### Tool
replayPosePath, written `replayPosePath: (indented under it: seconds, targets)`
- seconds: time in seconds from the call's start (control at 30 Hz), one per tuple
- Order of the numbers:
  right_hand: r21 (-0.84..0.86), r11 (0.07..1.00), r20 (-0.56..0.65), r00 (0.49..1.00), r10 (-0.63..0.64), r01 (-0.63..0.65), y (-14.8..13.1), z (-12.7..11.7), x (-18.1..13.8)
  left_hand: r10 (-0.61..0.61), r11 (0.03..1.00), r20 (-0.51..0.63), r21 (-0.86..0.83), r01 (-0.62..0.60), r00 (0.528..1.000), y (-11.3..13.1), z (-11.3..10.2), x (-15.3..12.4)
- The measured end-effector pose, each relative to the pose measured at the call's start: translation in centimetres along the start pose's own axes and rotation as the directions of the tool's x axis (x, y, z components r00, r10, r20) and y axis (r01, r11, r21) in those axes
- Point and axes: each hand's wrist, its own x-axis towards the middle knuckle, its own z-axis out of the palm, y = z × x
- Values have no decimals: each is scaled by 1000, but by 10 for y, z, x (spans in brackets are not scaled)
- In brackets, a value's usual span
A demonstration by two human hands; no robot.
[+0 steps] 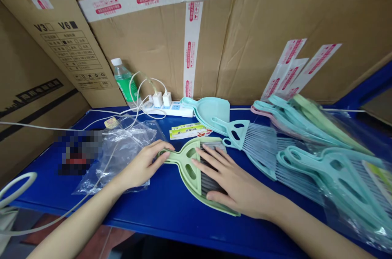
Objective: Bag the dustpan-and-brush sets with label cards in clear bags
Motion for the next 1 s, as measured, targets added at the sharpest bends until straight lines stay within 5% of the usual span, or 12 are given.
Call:
replayPosePath:
  seconds: [0.2, 0.33, 1.0]
  targets:
    - [40, 999, -14, 1000, -2, 3, 1, 4, -2, -245, 873, 138, -399, 280, 960, -12, 8, 2]
    - [21, 1000, -17, 1000, -4, 4, 1, 6, -3, -276, 746, 223, -564, 354, 935, -16, 10, 4]
    - [32, 998, -15, 999, -51, 51, -4, 1, 8, -239, 833, 185, -465, 299, 953, -10, 8, 8]
